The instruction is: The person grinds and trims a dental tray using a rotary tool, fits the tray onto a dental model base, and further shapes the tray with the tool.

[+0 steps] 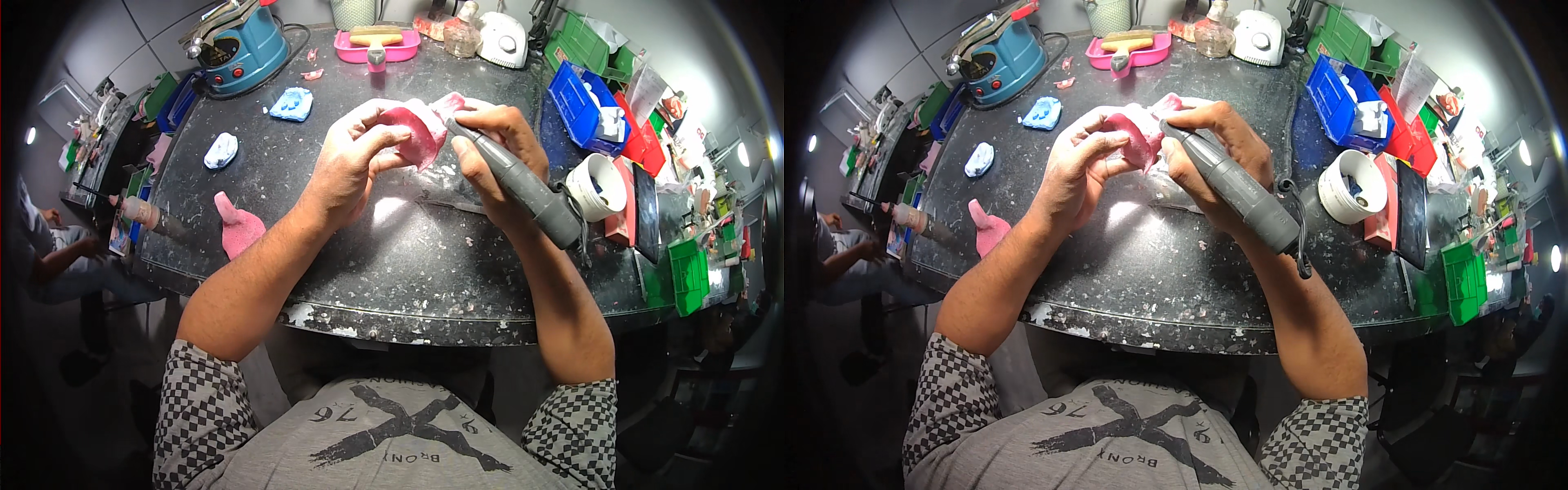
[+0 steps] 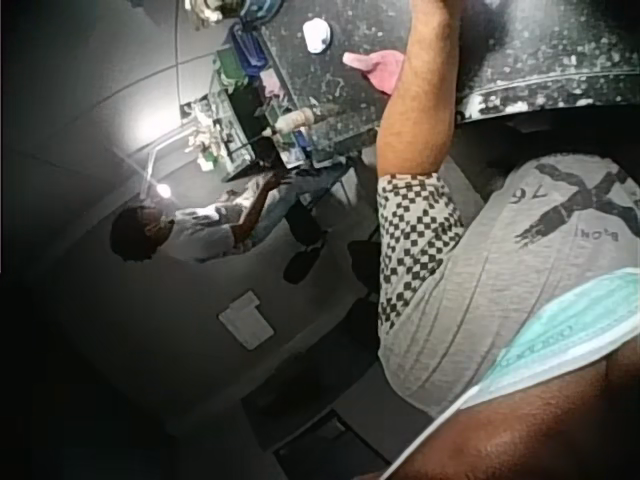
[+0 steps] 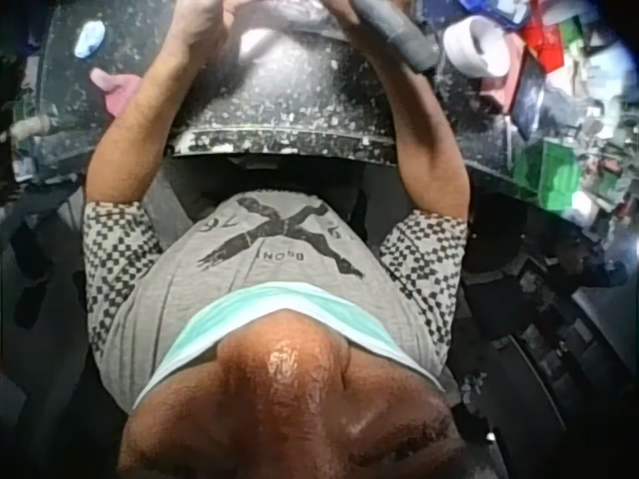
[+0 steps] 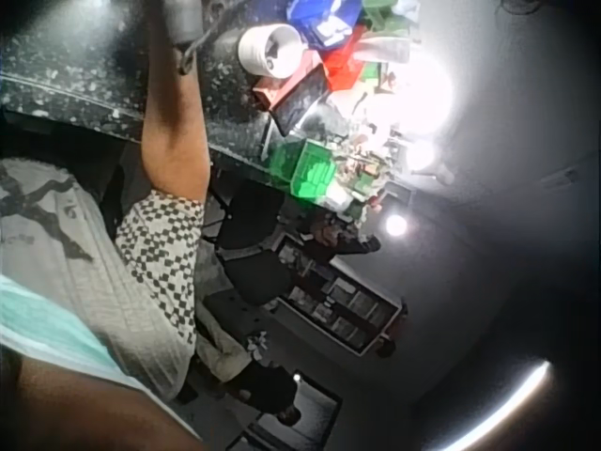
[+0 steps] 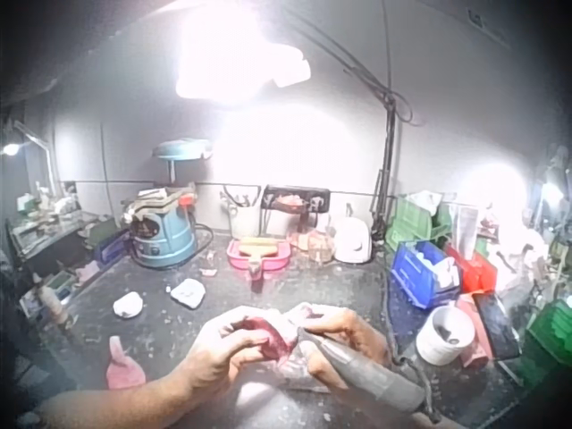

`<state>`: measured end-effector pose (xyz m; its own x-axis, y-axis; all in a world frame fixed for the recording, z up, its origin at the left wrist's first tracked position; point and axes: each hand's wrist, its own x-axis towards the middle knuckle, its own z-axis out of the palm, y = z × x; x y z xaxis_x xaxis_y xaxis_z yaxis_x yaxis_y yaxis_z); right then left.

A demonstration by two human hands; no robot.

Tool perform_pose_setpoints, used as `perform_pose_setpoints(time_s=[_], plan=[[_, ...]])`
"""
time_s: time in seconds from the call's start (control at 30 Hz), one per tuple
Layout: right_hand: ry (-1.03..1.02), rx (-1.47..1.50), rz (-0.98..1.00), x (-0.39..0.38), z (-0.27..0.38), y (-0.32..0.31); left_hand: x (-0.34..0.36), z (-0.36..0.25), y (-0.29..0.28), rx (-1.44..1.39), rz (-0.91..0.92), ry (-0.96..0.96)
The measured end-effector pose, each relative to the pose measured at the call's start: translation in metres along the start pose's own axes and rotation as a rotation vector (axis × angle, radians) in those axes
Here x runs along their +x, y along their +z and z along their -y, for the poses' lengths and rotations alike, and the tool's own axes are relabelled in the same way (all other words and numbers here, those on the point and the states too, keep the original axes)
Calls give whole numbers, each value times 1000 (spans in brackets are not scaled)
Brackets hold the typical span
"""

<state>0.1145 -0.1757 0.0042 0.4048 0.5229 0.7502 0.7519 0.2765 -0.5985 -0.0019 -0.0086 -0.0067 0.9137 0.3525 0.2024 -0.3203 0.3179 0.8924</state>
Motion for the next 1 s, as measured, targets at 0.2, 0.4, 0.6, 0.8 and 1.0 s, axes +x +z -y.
perform_pose_setpoints(time_s=[0.2, 0.4, 0.6, 0.8, 1.0], plan=[[-70, 31, 12, 1, -5, 0, 0, -2, -2, -18, 26, -29], [-6, 105, -10, 0, -3, 1, 2, -3, -5, -145, 78, -79], [45, 126, 21, -1, -3, -1, 2, -2, -8, -172, 74, -99], [65, 85, 47, -1, 2, -4, 0, -4, -3, -176, 36, -88], [105, 196, 23, 1, 3, -3, 1, -2, -8, -139, 76, -56]])
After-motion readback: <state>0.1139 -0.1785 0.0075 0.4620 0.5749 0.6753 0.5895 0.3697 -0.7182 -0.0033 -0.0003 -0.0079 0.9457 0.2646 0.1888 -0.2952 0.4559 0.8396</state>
